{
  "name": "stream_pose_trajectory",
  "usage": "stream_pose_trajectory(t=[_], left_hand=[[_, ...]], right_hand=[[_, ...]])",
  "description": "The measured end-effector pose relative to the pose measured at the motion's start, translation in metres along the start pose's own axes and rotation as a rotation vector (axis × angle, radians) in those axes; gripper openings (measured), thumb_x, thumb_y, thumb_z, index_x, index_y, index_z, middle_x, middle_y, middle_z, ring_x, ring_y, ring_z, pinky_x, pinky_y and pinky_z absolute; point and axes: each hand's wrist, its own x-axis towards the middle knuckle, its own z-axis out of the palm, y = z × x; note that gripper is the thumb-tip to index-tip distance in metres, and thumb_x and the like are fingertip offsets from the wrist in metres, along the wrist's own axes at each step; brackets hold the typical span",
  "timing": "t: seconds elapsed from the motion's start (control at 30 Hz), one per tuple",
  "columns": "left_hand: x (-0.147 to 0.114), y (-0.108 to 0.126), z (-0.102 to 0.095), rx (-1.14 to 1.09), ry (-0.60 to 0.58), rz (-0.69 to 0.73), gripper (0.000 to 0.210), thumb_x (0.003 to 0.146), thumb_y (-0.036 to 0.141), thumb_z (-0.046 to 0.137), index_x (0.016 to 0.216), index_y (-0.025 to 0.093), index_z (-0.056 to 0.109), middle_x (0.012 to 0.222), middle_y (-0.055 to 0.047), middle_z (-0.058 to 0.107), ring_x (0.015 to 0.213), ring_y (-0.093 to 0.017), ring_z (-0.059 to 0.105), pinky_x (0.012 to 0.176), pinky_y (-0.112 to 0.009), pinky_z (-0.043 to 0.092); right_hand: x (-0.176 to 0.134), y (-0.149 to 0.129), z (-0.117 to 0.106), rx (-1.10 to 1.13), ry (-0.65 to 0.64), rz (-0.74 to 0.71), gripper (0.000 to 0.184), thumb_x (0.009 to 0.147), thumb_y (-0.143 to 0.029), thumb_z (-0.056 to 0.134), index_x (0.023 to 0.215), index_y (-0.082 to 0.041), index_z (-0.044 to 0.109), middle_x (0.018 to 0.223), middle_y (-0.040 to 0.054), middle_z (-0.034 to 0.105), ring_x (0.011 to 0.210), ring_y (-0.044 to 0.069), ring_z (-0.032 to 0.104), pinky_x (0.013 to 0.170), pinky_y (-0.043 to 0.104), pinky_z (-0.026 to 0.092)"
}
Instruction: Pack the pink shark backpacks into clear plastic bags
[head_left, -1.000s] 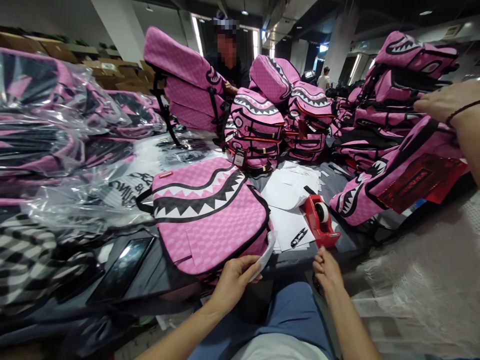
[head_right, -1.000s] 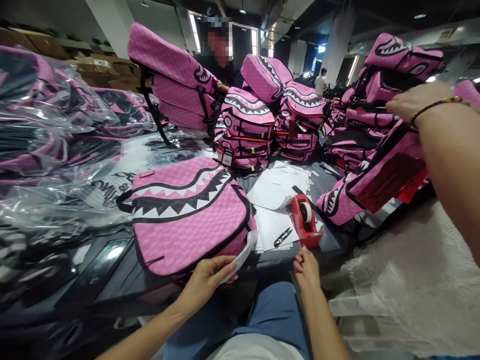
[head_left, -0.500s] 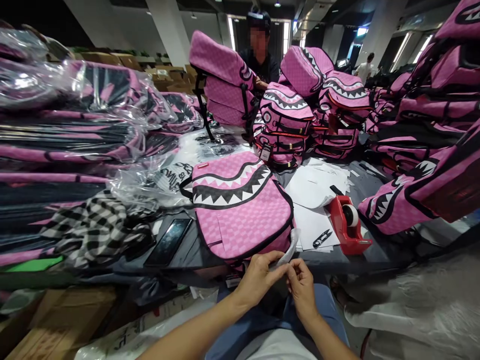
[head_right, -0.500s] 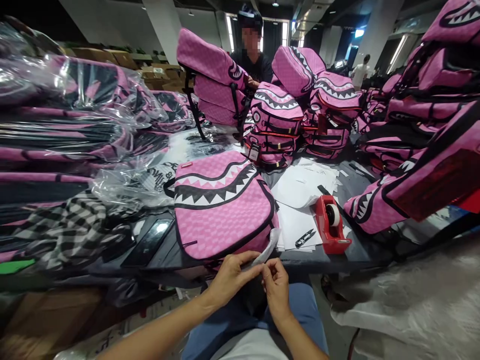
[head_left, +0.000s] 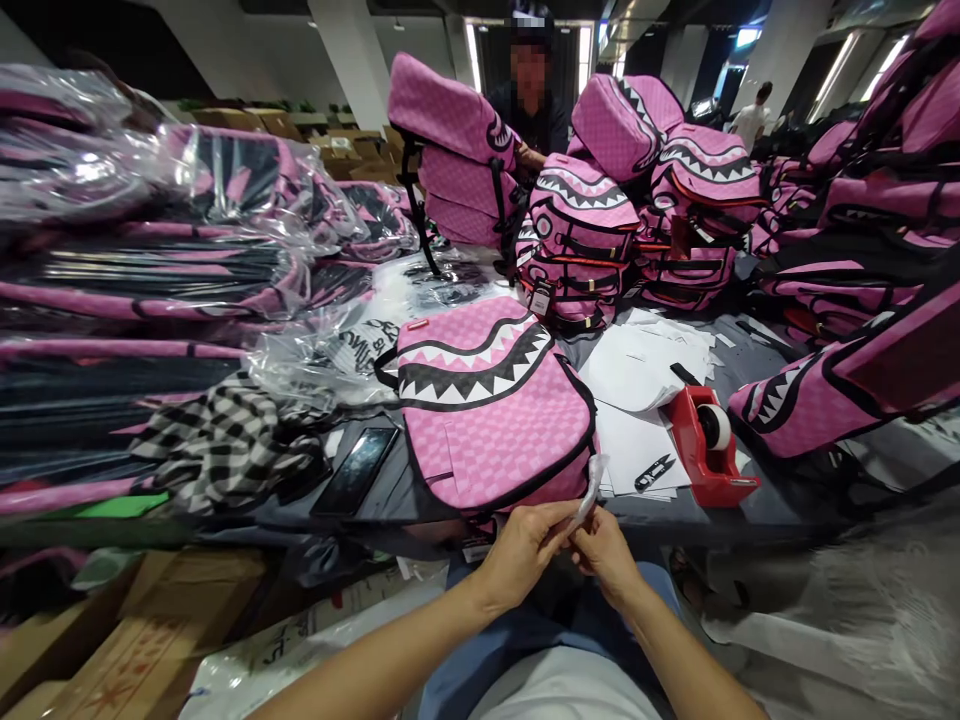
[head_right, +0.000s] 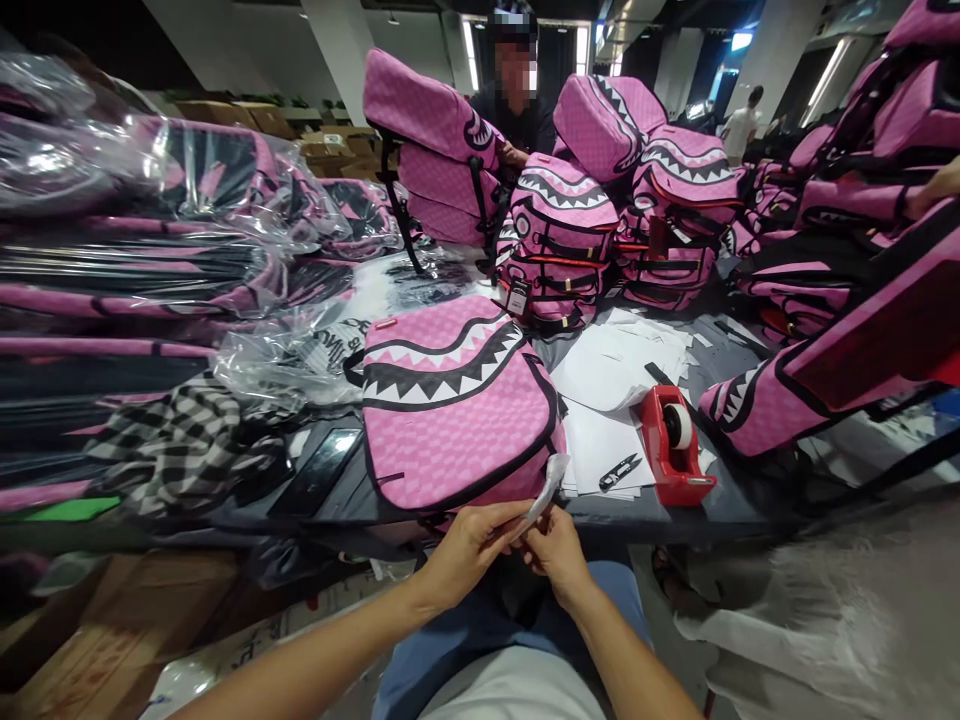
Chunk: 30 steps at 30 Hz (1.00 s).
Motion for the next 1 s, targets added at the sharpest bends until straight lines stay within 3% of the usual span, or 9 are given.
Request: stream_pose_trajectory(t=[0.13,0.2,0.3,0.43,0.57,0.67,0.8,0.9,1.0], left_hand=[[0.0,-0.006,0.002,-0.002,0.002,-0.014,0.034,0.093,0.025,0.053,0.12,0.021,0.074,0.108,-0.008,0.078,0.075,-0.019,0.071,0.066,-0.027,0.058],[-0.001,-0.012,0.002,-0.019,0.025,0.0,0.033,0.094,0.029,0.054,0.118,0.02,0.075,0.124,-0.012,0.073,0.084,-0.021,0.073,0.07,-0.029,0.06],[-0.002,-0.019,0.003,-0.027,0.086,0.021,0.037,0.094,0.032,0.059,0.127,0.021,0.07,0.133,-0.012,0.068,0.109,-0.025,0.07,0.091,-0.036,0.059],[-0.003,-0.014,0.002,-0.08,0.146,-0.03,0.045,0.091,0.032,0.065,0.135,0.022,0.062,0.127,-0.008,0.072,0.115,-0.024,0.068,0.103,-0.038,0.054],[-0.002,-0.007,0.002,0.022,0.025,-0.004,0.029,0.099,0.031,0.056,0.123,0.021,0.07,0.111,-0.006,0.078,0.102,-0.022,0.073,0.094,-0.032,0.058],[-0.005,-0.019,0.01,0.34,0.056,0.227,0.036,0.104,0.022,0.042,0.132,0.017,0.064,0.113,-0.011,0.077,0.101,-0.022,0.075,0.09,-0.031,0.06],[-0.025,-0.045,0.028,0.784,0.115,0.613,0.043,0.1,0.007,0.039,0.139,0.01,0.056,0.146,-0.019,0.057,0.141,-0.028,0.049,0.114,-0.046,0.045],[-0.046,-0.05,0.029,0.959,0.146,0.701,0.036,0.097,0.008,0.048,0.131,0.012,0.062,0.151,-0.015,0.052,0.148,-0.028,0.037,0.125,-0.051,0.024],[-0.053,-0.038,0.0,0.953,0.277,0.676,0.041,0.097,0.018,0.054,0.138,0.025,0.058,0.155,-0.007,0.048,0.152,-0.026,0.028,0.128,-0.051,0.006]], right_hand=[[-0.015,0.005,0.001,0.15,0.073,-0.026,0.057,0.062,-0.061,0.086,0.089,-0.018,0.06,0.044,-0.0141,0.04,0.034,0.0,0.022,0.035,0.014,0.012],[-0.026,0.007,0.0,0.307,-0.031,0.044,0.048,0.071,-0.056,0.084,0.088,-0.019,0.06,0.042,-0.016,0.031,0.036,0.001,0.015,0.034,0.013,0.012],[-0.034,0.007,-0.003,0.59,-0.212,0.15,0.038,0.071,-0.041,0.088,0.087,-0.021,0.059,0.047,-0.016,0.032,0.039,0.001,0.009,0.032,0.01,0.01],[-0.026,0.007,-0.003,0.822,-0.342,0.154,0.031,0.075,-0.033,0.084,0.08,-0.02,0.057,0.051,-0.0151,0.028,0.039,-0.001,0.007,0.032,0.006,0.007],[-0.017,0.005,-0.011,0.882,-0.307,0.112,0.022,0.079,-0.028,0.08,0.083,-0.019,0.06,0.052,-0.0146,0.028,0.038,-0.001,0.01,0.033,0.004,0.008],[-0.018,0.002,-0.025,0.842,-0.199,0.073,0.029,0.077,-0.027,0.081,0.1,-0.021,0.064,0.054,-0.0146,0.031,0.039,-0.001,0.014,0.034,0.003,0.014],[-0.021,-0.003,-0.044,0.576,-0.071,0.083,0.042,0.073,-0.038,0.084,0.108,-0.021,0.067,0.052,-0.0137,0.036,0.036,0.001,0.018,0.032,0.008,0.019],[-0.015,-0.008,-0.054,0.281,0.101,0.016,0.053,0.068,-0.043,0.087,0.113,-0.022,0.068,0.057,-0.0089,0.053,0.041,0.004,0.039,0.036,0.013,0.032],[0.005,-0.016,-0.056,0.058,0.254,-0.075,0.059,0.064,-0.047,0.088,0.114,-0.022,0.068,0.09,0.0019,0.074,0.075,0.015,0.067,0.058,0.021,0.053]])
